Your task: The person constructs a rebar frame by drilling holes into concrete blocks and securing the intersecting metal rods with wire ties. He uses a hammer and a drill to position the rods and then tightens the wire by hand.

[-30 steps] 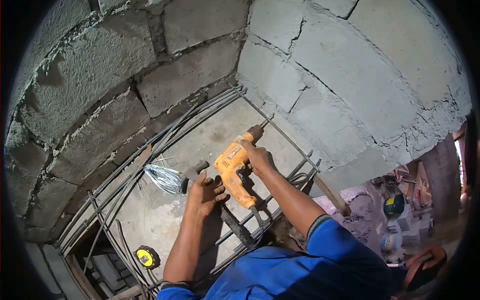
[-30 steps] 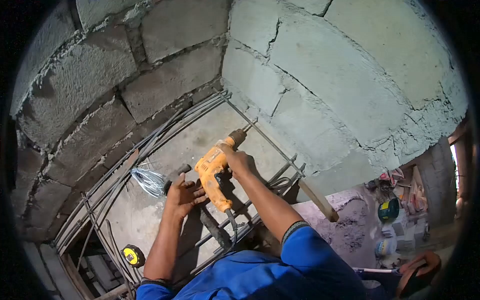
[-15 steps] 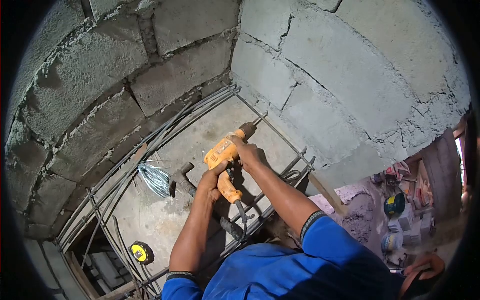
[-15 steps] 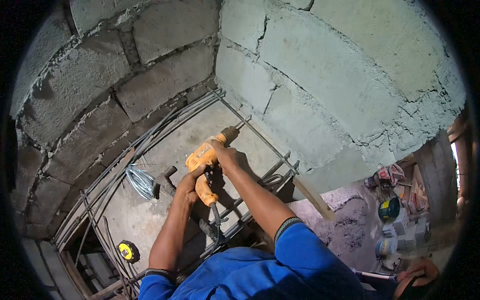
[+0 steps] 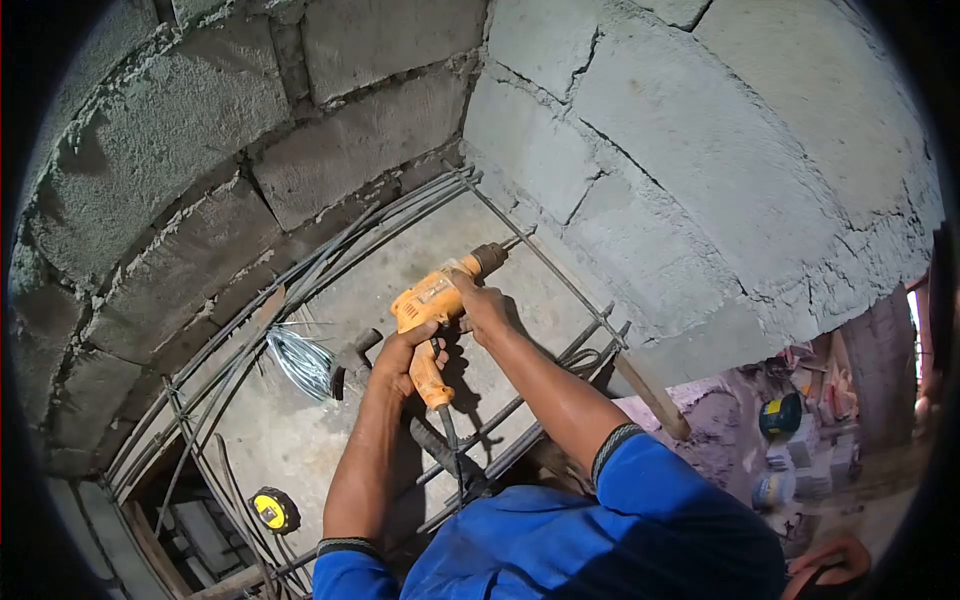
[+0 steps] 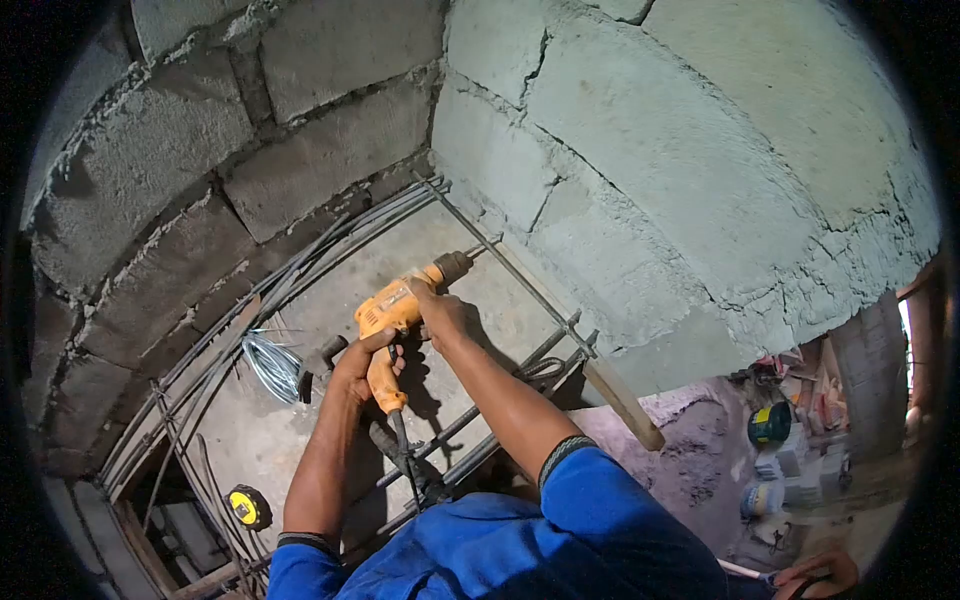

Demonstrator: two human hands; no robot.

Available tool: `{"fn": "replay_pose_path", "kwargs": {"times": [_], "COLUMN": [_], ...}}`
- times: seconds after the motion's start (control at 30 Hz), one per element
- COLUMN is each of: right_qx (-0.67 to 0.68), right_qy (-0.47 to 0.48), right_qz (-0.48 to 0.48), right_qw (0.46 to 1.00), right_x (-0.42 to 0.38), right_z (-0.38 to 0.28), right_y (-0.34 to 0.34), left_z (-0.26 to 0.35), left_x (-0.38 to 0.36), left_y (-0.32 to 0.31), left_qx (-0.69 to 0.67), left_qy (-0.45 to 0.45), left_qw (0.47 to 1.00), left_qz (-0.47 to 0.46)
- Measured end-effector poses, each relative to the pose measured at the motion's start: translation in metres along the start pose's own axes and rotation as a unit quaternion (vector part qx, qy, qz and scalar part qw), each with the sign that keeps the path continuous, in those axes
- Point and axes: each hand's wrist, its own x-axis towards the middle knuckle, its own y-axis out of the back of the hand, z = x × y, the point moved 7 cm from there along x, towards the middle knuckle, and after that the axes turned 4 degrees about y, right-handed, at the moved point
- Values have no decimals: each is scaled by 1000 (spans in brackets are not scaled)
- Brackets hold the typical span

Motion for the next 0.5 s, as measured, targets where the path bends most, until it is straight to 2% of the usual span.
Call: {"fn": "replay_pose_path", "kwargs": {"times": [0.33,0.37,0.43,0.5], "right_qx": [12,2,-4,-1], "right_qy": [-19,-28,-37,-42], "right_qz": [-33,-41,-47,-71], "right_qw": [999,999,998,997], "right_x": [0,-3,-7,-6], "right_z": [0,1,-3,-2], "right_y": [3,3,4,6], "left_z": [8,6,12,9], "left_x": [-2,3,-10,-8], "left_y": [2,6,-3,-3], "left_qx": [32,17,65,42], "left_qy": [-3,-25,-23,-15], "left_qw": [999,1000,997,999], "left_qz": [3,-3,-16,-30]}}
